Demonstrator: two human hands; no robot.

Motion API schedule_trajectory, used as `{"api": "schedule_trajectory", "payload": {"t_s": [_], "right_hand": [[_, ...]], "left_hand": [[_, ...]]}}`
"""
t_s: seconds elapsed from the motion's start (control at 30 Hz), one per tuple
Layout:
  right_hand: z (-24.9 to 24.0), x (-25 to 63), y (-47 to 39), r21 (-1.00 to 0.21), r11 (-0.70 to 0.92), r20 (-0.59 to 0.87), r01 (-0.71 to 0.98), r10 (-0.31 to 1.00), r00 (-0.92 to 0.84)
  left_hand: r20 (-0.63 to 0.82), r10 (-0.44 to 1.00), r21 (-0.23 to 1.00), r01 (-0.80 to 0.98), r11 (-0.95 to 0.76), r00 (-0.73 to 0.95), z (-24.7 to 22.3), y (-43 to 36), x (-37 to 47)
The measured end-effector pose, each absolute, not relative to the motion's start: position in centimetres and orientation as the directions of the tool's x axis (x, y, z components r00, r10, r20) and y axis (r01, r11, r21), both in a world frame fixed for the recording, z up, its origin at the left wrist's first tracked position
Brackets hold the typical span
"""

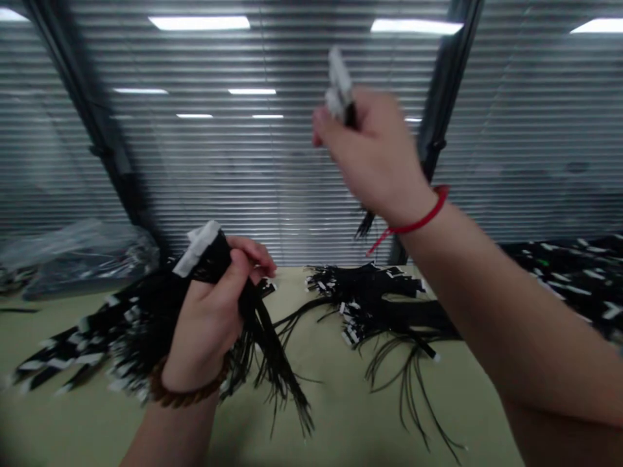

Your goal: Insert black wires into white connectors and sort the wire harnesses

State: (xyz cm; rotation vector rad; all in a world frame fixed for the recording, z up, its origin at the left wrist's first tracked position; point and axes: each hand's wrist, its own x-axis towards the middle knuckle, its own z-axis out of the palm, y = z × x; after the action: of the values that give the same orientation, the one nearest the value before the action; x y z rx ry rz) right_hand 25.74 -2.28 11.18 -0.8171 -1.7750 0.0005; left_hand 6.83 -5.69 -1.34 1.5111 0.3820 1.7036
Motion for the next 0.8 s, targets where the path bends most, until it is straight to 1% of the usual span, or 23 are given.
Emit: {"api": "schedule_trajectory", "payload": {"t_s": [0.03, 0.07, 0.1, 0.13, 0.17, 0.2, 0.27, 0.3, 0.33, 0.37, 0.43, 0.47, 0.53, 0.6, 0.67, 0.8], "right_hand": [[9.4, 24.5, -2.2, -0.440, 0.786, 0.826, 0.434, 0.544, -0.149], [7.5, 23.4, -2.1, -0.507, 0.785, 0.782, 0.356, 0.593, -0.194], [5.8, 22.4, -2.3, -0.592, 0.750, 0.708, 0.295, 0.659, -0.255], [4.4, 21.5, -2.5, -0.635, 0.729, 0.664, 0.256, 0.684, -0.302], [3.2, 21.0, -2.9, -0.629, 0.736, 0.660, 0.250, 0.676, -0.329], [2.2, 20.6, -3.2, -0.584, 0.765, 0.693, 0.273, 0.645, -0.322], [1.0, 20.5, -3.9, -0.421, 0.821, 0.803, 0.385, 0.535, -0.262], [0.7, 20.6, -4.2, -0.364, 0.824, 0.836, 0.435, 0.494, -0.237], [0.4, 20.8, -4.4, -0.348, 0.821, 0.842, 0.453, 0.486, -0.233], [0.0, 21.0, -4.5, -0.381, 0.821, 0.824, 0.425, 0.510, -0.247], [-1.0, 21.2, -4.6, -0.537, 0.807, 0.734, 0.245, 0.590, -0.337], [-1.8, 21.0, -4.6, -0.618, 0.775, 0.684, 0.135, 0.614, -0.395], [-3.4, 20.2, -4.9, -0.706, 0.708, 0.635, -0.030, 0.614, -0.469], [-5.0, 19.1, -5.2, -0.725, 0.683, 0.637, -0.088, 0.616, -0.463], [-6.2, 18.2, -5.5, -0.753, 0.650, 0.627, -0.106, 0.658, -0.417], [-7.0, 17.3, -6.2, -0.851, 0.499, 0.521, -0.165, 0.757, -0.394]], "left_hand": [[0.676, 0.735, 0.700, -0.360, -0.617, 0.055, -1.5, -5.5, 7.0], [0.660, 0.747, 0.714, -0.373, -0.592, 0.080, -1.8, -5.2, 7.1], [0.649, 0.754, 0.724, -0.392, -0.568, 0.105, -2.0, -5.0, 7.3], [0.646, 0.754, 0.727, -0.397, -0.560, 0.118, -2.3, -4.8, 7.5], [0.654, 0.748, 0.724, -0.381, -0.575, 0.112, -2.6, -4.6, 7.7], [0.667, 0.740, 0.716, -0.350, -0.604, 0.088, -2.8, -4.4, 7.9], [0.662, 0.747, 0.727, -0.288, -0.623, 0.059, -3.2, -4.3, 8.1], [0.630, 0.771, 0.757, -0.286, -0.587, 0.087, -3.2, -4.4, 8.2], [0.580, 0.802, 0.797, -0.306, -0.521, 0.143, -3.2, -4.5, 8.2], [0.525, 0.826, 0.829, -0.339, -0.444, 0.204, -3.1, -4.7, 8.2], [0.473, 0.840, 0.847, -0.398, -0.351, 0.266, -2.8, -5.0, 8.0], [0.487, 0.835, 0.835, -0.417, -0.360, 0.255, -2.6, -5.2, 7.9], [0.542, 0.815, 0.796, -0.437, -0.419, 0.206, -2.2, -5.5, 7.7], [0.581, 0.794, 0.762, -0.461, -0.454, 0.179, -1.9, -5.8, 7.6], [0.605, 0.784, 0.733, -0.483, -0.479, 0.138, -1.8, -6.2, 7.6], [0.613, 0.789, 0.682, -0.537, -0.498, 0.047, -1.5, -6.7, 7.8]]}}
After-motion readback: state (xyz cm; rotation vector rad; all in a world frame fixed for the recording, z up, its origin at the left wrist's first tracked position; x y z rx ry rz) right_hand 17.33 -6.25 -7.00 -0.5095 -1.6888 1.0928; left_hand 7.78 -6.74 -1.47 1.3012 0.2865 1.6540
